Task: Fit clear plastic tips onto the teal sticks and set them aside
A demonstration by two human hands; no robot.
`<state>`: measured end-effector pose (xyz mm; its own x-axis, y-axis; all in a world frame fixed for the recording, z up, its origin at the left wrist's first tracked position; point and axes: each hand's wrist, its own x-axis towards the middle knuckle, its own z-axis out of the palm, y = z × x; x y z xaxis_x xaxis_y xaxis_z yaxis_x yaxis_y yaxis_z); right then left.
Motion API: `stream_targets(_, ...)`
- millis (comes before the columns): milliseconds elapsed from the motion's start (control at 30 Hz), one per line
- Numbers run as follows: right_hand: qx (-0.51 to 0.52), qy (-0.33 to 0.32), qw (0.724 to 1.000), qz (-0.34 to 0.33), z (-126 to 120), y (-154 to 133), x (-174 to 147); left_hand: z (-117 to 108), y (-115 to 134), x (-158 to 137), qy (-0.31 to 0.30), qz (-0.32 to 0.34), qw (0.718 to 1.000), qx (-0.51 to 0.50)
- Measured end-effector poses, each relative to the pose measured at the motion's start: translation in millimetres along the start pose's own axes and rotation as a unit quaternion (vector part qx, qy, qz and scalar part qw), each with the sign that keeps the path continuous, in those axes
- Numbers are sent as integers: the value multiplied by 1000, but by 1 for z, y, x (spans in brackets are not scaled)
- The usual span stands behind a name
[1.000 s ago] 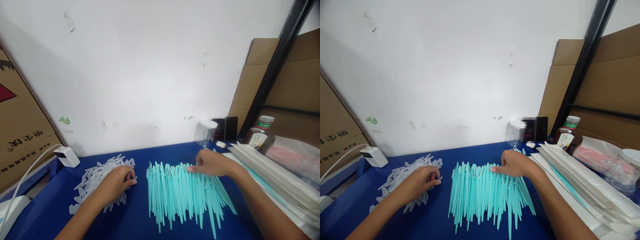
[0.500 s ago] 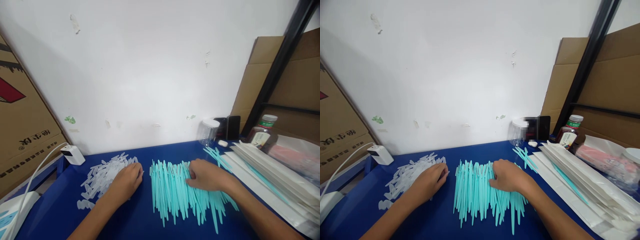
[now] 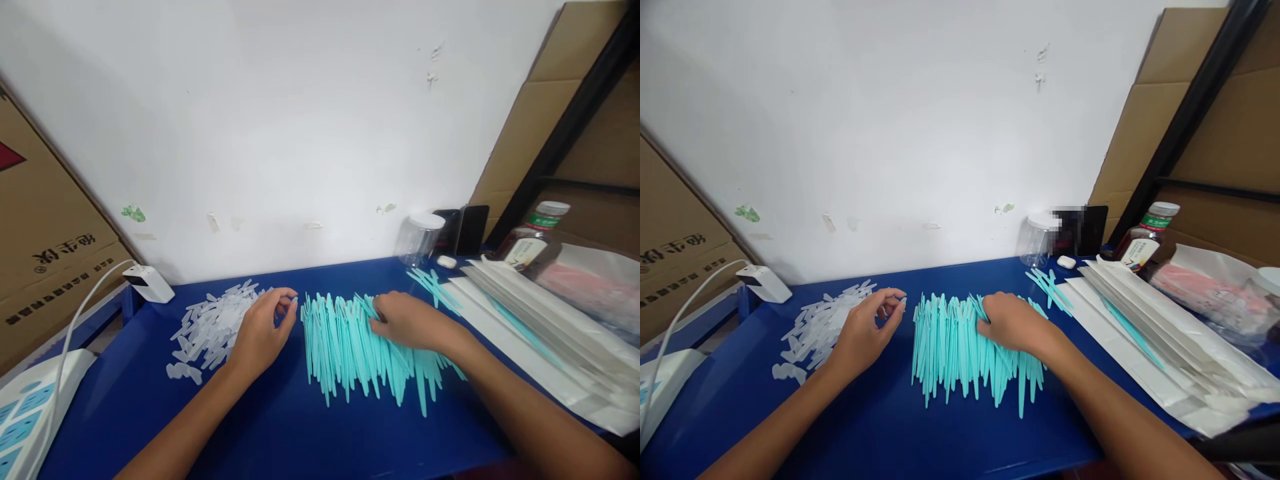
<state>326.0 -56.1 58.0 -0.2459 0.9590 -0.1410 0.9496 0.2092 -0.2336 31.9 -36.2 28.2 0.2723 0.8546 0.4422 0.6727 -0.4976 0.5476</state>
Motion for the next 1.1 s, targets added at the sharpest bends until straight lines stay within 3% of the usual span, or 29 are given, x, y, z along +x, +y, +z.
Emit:
stream_targets(200, 87, 85, 991, -55, -6, 7, 9, 0, 6, 3, -4, -92, 973, -212)
stream_targets(367, 226, 164, 952, -123, -7, -1, 13, -1, 10, 2, -24, -137, 922, -360)
stream_targets(633, 364, 140, 906, -165, 1, -11, 16, -1, 7, 5, 8, -167, 914, -369)
stream_targets(900, 429, 121, 881, -155, 2, -10, 16, -2, 1, 6, 23, -169, 914, -369)
stream_targets(1100, 442, 116, 878, -140, 1, -8, 17, -1, -2, 7, 24, -175, 910, -376)
